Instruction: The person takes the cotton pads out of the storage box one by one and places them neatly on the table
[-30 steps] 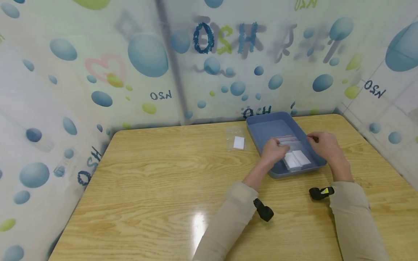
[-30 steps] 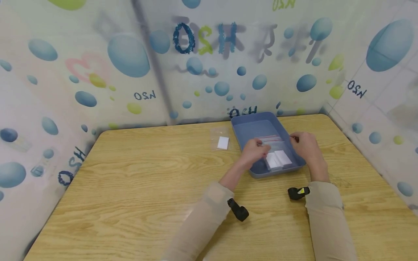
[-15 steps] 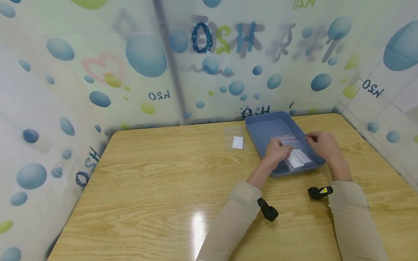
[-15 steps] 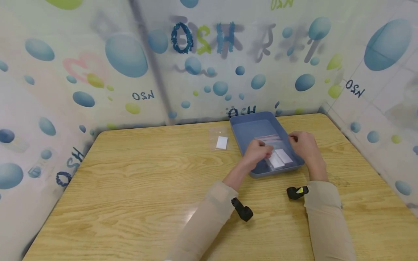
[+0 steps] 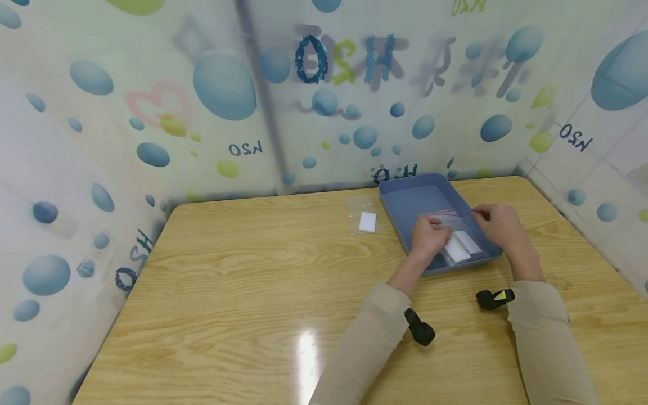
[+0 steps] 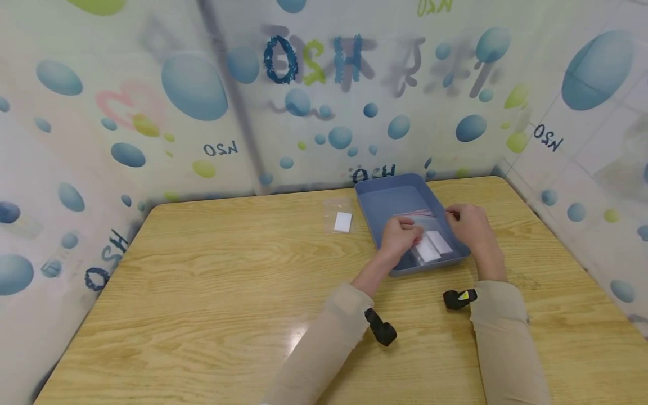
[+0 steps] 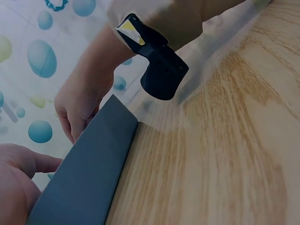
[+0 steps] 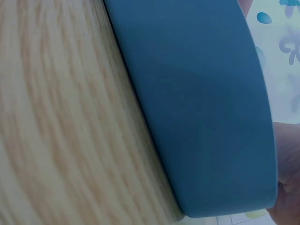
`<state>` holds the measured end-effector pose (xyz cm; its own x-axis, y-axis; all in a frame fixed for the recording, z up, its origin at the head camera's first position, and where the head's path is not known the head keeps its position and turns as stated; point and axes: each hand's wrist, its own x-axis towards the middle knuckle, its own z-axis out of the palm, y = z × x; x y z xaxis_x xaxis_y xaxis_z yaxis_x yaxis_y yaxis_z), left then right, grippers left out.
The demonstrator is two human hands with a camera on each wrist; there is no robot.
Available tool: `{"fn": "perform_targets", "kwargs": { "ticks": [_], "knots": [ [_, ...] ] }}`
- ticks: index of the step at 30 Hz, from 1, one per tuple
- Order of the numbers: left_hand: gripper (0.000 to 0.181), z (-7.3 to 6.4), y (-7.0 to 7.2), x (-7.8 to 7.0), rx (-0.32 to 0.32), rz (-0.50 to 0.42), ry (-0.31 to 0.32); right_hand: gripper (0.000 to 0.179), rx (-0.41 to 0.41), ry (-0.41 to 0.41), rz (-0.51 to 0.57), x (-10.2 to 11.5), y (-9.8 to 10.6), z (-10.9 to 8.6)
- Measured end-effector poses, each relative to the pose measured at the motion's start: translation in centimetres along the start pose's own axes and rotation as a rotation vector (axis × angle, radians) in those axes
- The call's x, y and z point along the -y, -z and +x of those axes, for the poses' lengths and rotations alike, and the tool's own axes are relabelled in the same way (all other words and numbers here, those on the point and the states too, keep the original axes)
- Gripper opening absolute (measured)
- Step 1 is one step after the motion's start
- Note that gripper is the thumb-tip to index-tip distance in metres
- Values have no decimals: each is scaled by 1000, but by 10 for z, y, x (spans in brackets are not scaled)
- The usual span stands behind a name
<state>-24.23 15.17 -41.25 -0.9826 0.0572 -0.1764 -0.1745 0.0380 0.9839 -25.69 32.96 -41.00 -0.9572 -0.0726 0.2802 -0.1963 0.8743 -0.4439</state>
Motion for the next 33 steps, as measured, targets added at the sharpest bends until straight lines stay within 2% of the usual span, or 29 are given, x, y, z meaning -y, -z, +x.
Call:
{"fn": "perform_targets", "kwargs": {
  "ticks": [12,18,22,27,33],
  "knots": [
    [11,1,-7,5,-46,131,-65,25,14,-30,-2,-1,-1,1],
    [7,1,-9,5,-95,112,-77,25,6,-24,-1,0,-1,1],
    [8,0,-8,5,-126,124,-122,24,-4,-21,4,0,-1,1],
    [9,-1,-5,5,-132,117,-188,24,-9,-12,1,-1,-1,1],
    [9,-1,-1,3,-139,112,-227,24,-5,-10,-6,-1,0,1]
  ]
}}
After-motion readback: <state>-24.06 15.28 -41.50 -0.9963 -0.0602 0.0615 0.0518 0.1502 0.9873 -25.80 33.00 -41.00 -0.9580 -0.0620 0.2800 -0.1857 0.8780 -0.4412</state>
